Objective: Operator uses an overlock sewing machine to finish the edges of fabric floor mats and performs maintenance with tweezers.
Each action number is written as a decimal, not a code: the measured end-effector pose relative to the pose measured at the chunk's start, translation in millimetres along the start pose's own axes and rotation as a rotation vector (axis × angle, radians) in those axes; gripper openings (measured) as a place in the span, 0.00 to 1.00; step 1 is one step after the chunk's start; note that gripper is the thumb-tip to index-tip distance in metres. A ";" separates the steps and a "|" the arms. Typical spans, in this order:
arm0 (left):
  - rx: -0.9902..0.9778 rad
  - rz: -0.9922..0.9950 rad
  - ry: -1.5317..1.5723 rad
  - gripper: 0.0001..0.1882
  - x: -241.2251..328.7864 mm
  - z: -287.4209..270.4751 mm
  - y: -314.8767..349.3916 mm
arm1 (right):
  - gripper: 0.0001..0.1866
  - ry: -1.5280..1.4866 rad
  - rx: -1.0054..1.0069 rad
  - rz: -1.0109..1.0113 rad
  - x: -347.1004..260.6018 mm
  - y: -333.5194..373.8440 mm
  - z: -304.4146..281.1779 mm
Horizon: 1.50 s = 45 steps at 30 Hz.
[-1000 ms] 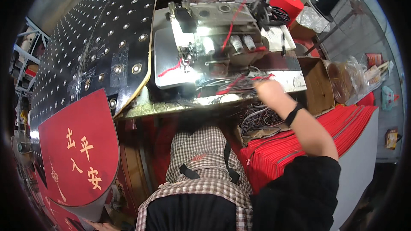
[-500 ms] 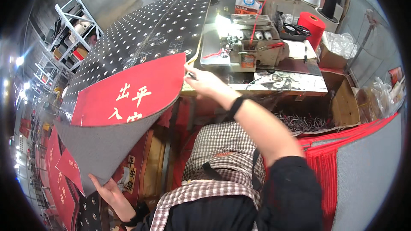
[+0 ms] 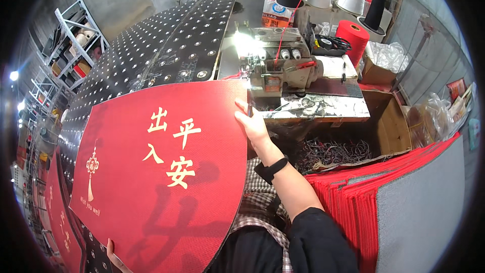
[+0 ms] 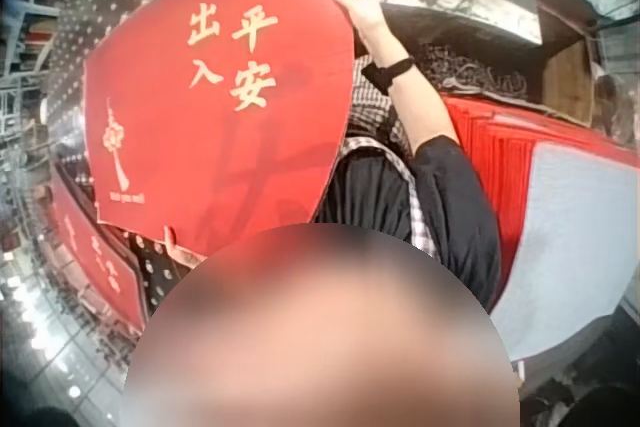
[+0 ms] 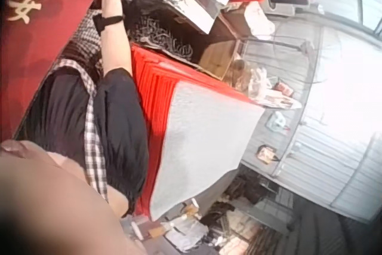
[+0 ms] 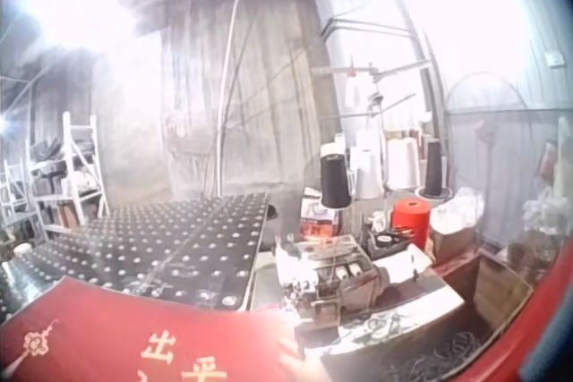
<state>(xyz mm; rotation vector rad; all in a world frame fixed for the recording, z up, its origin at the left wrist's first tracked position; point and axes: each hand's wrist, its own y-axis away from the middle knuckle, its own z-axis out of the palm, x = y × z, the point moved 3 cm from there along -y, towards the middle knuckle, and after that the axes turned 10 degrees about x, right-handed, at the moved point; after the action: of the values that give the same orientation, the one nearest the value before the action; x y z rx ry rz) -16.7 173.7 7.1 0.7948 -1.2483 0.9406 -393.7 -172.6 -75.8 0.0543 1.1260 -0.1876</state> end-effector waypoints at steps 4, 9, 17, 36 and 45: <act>-0.015 -0.063 -0.008 0.26 -8.8 6.2 -0.5 | 0.26 -0.018 0.031 0.027 -3.6 -15.1 -1.7; -0.030 -0.132 -0.015 0.26 -19.2 9.2 0.0 | 0.26 -0.054 0.026 -0.011 -1.9 -23.2 -2.9; -0.140 -0.664 0.393 0.26 -57.2 27.4 -38.2 | 0.28 0.201 -0.003 -0.128 -15.6 -17.5 -7.3; -0.148 -0.481 0.363 0.20 -73.8 168.6 -115.8 | 0.37 0.204 -0.148 0.125 -34.9 49.0 4.1; -0.175 -0.505 0.339 0.19 -78.6 239.2 -147.6 | 0.41 0.232 -0.137 0.102 -42.0 20.5 11.3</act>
<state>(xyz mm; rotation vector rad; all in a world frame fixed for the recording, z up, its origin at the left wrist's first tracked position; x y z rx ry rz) 13.9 -113.9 -31.8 0.7280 -0.7684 0.5177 -397.5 -148.9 -34.1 0.0117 1.3614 -0.0121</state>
